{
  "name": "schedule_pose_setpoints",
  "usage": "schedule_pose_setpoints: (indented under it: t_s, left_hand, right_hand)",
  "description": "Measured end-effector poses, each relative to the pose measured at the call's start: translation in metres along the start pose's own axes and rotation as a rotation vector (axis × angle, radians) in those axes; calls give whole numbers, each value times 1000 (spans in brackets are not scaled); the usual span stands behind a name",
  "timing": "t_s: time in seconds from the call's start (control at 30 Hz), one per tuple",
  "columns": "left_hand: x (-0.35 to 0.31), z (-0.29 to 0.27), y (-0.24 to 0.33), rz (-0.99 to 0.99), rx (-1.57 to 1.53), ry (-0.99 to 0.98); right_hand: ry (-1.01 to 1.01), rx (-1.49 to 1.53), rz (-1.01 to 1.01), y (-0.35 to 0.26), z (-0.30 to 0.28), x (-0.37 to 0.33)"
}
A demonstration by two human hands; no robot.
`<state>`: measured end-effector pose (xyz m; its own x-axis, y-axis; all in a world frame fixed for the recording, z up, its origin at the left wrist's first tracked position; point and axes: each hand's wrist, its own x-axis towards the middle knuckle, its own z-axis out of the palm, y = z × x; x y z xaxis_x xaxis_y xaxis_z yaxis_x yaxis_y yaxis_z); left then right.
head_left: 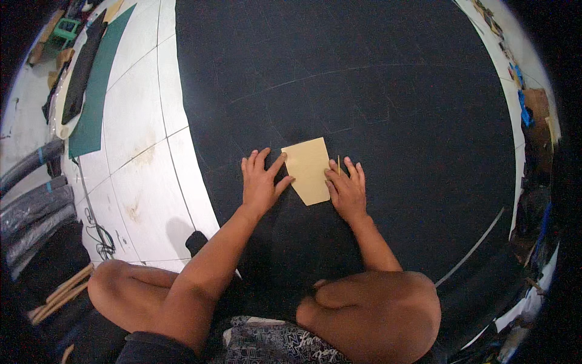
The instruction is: The person traces several outlines onto a large piece of black fabric using a pattern template and a marking tool while sitting on the floor.
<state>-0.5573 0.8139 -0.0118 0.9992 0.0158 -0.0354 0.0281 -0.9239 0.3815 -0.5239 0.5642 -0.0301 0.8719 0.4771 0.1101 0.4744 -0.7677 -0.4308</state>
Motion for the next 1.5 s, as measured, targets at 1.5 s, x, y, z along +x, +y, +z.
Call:
schedule_pose_setpoints:
  t_s: [1.5]
  left_hand:
    - [3,7,-11,11,-75,23]
  right_hand:
    - [-101,-27,32,-2,-6,4]
